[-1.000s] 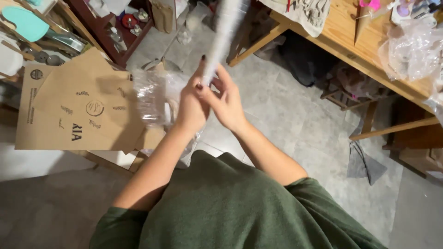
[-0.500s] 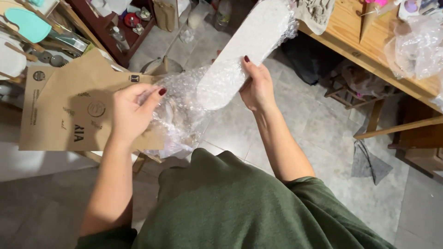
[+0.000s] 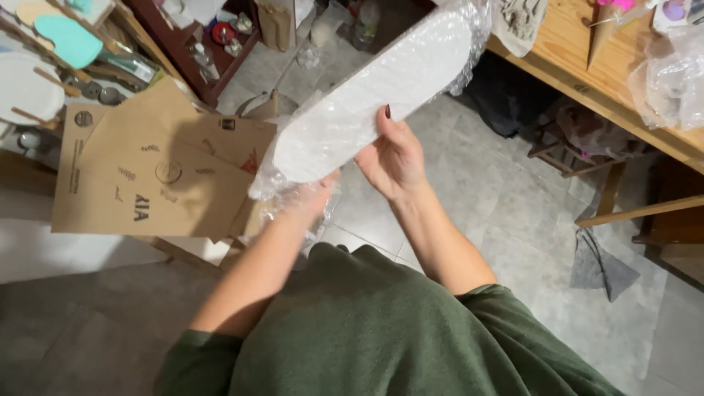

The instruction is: Unpacking craft and candle supplies from boxes and bags in a workshop area.

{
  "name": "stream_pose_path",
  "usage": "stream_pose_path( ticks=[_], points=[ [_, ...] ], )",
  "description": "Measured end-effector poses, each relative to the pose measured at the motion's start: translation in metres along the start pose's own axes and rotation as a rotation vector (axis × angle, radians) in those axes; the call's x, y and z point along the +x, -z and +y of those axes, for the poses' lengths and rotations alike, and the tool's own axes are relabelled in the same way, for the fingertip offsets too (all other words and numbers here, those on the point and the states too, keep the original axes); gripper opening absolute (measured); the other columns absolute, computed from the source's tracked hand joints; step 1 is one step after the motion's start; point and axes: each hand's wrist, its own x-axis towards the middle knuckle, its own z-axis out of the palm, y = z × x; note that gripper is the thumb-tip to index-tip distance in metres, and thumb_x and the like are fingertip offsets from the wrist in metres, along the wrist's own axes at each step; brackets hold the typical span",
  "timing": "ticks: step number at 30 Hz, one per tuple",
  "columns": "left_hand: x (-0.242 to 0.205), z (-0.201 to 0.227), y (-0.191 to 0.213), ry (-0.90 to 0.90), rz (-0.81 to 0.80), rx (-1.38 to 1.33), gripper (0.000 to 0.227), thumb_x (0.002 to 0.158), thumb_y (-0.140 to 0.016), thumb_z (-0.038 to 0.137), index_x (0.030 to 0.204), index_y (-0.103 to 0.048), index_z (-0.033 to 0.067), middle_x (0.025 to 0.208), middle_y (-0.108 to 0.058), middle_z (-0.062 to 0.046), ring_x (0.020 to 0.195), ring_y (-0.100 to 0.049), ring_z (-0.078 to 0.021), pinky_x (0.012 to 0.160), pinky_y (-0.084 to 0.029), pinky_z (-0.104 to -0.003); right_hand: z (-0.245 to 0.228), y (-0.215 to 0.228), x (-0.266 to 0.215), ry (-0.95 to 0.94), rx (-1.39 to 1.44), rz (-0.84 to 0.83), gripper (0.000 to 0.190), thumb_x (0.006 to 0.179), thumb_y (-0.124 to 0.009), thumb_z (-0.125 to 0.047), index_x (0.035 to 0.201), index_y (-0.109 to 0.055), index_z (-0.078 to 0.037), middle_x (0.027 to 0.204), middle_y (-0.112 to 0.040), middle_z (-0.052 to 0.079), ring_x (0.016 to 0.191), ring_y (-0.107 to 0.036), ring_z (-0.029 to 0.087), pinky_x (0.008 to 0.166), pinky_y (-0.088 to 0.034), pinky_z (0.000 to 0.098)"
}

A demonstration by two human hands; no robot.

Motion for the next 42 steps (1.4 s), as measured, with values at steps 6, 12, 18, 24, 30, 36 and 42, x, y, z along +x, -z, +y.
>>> stream_pose_path(
  ticks=[6, 12, 18, 24, 30, 36, 42],
  points=[
    [-0.037, 0.04, -0.031, 0.241, -0.054, -0.525, 0.025, 0.115, -0.06, 0.011, 0.104, -0.065, -0.011, 0.077, -0.052, -0.004, 0.065, -0.045, -0.0094, 0.057, -0.035, -0.024, 0.02, 0.01, 0.007, 0.151, 0.069, 0.067, 0.035, 0.109, -0.057, -0.024, 0.135, -0.056, 0.001, 0.136, -0.065, 0.018, 0.123, -0.066, 0.033, 0.105, -0.051, 0.0494],
    [-0.039, 0.105, -0.006, 0.272, -0.086, 0.022, 0.01, 0.097, -0.065, 0.013, 0.103, -0.07, 0.0067, 0.077, -0.066, 0.002, 0.063, -0.054, -0.0063, 0.057, -0.045, -0.02, 0.022, 0.05, -0.003, 0.347, -0.215, 0.198, 0.021, 0.118, -0.061, -0.018, 0.109, -0.064, 0.001, 0.116, -0.072, 0.011, 0.114, -0.069, 0.025, 0.108, -0.054, 0.0486],
    [0.01, 0.145, 0.016, -0.905, -0.142, 0.925, 0.039, 0.072, -0.093, 0.019, 0.09, -0.059, 0.0187, 0.101, -0.065, -0.007, 0.101, -0.057, -0.0296, 0.087, -0.049, -0.044, 0.008, 0.015, -0.003, 0.013, -0.259, 0.251, 0.02, 0.109, -0.06, -0.018, 0.116, -0.065, 0.0, 0.108, -0.073, 0.011, 0.095, -0.072, 0.022, 0.076, -0.059, 0.0375],
    [0.01, 0.109, 0.039, 0.175, -0.359, 0.217, 0.075, 0.08, -0.084, 0.016, 0.144, -0.044, 0.0102, 0.133, -0.06, -0.002, 0.125, -0.057, -0.0166, 0.101, -0.051, -0.033, 0.005, -0.004, -0.005, -0.114, -0.269, 0.218, 0.032, 0.104, -0.056, -0.022, 0.125, -0.061, 0.002, 0.115, -0.074, 0.015, 0.103, -0.074, 0.025, 0.091, -0.064, 0.0427],
    [-0.025, 0.086, 0.042, 0.288, -0.476, -0.003, 0.043, 0.095, -0.072, 0.013, 0.134, -0.059, -0.0014, 0.121, -0.07, -0.004, 0.108, -0.066, -0.0102, 0.094, -0.056, -0.03, -0.006, 0.051, -0.003, -0.072, -0.614, 0.123, 0.033, 0.103, -0.069, -0.019, 0.129, -0.066, 0.001, 0.125, -0.071, 0.008, 0.116, -0.065, 0.018, 0.104, -0.051, 0.0365],
    [-0.045, 0.084, 0.047, 0.173, -0.48, 0.183, 0.035, 0.094, -0.075, 0.013, 0.124, -0.065, -0.0027, 0.114, -0.073, -0.005, 0.103, -0.066, -0.009, 0.091, -0.055, -0.028, -0.085, -0.035, 0.024, 0.587, -0.919, 0.035, 0.052, 0.094, -0.081, -0.029, 0.136, -0.056, -0.012, 0.141, -0.059, 0.002, 0.138, -0.05, 0.018, 0.121, -0.035, 0.0358],
    [-0.056, 0.096, 0.042, 0.168, -0.48, 0.168, 0.035, 0.094, -0.074, 0.014, 0.124, -0.064, -0.0021, 0.112, -0.073, -0.004, 0.102, -0.064, -0.0066, 0.091, -0.054, -0.026, -0.108, -0.034, 0.036, 0.595, -1.757, -0.138, 0.037, 0.099, -0.077, -0.028, 0.126, -0.063, -0.007, 0.13, -0.063, 0.016, 0.13, -0.055, 0.026, 0.114, -0.042, 0.046]
  ],
)
